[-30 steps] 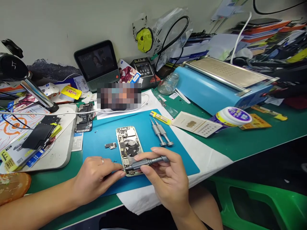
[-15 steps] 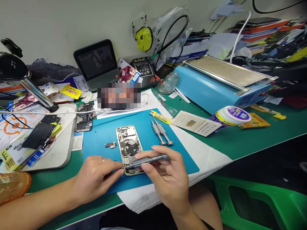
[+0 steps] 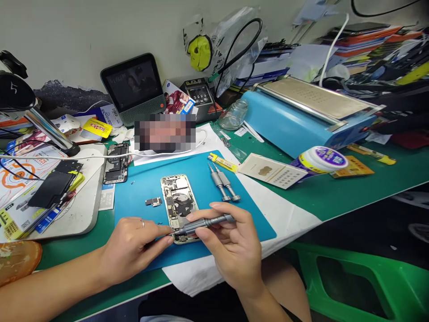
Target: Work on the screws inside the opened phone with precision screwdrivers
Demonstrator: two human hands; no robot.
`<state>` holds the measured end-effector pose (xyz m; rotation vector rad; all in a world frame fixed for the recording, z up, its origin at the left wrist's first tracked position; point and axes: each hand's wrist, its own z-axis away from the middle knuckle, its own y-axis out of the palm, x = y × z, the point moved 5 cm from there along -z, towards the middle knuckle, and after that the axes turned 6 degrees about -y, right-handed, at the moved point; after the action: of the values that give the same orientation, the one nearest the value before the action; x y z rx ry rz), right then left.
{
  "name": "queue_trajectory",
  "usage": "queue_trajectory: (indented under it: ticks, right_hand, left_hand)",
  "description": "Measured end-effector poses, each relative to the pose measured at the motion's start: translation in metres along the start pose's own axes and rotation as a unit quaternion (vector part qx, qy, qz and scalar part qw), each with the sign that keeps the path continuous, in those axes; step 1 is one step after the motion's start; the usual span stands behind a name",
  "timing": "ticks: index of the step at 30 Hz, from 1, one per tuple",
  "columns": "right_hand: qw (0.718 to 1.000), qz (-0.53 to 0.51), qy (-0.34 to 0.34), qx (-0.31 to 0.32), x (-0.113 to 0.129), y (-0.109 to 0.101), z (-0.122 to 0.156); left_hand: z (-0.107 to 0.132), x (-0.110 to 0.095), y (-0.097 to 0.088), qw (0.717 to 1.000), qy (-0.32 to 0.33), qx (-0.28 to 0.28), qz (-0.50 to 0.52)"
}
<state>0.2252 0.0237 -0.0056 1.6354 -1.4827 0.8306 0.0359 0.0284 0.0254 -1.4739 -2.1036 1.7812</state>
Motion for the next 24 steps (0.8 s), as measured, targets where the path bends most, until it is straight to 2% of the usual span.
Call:
queue_trajectory:
  ticks: [12, 24]
  right_hand:
    - [1.000, 0.009, 0.003, -0.025, 0.0022, -0.0023, -0.0006]
    - [0.999, 0.013, 0.002, -0.032, 0.0027, -0.0032, -0.0007]
  left_hand:
    - [-0.0005, 0.0015, -0.0013, 0.999, -0.035, -0.017, 0.001]
    - [-0.0025, -0.0007, -0.0024, 0.999, -0.034, -0.007, 0.022]
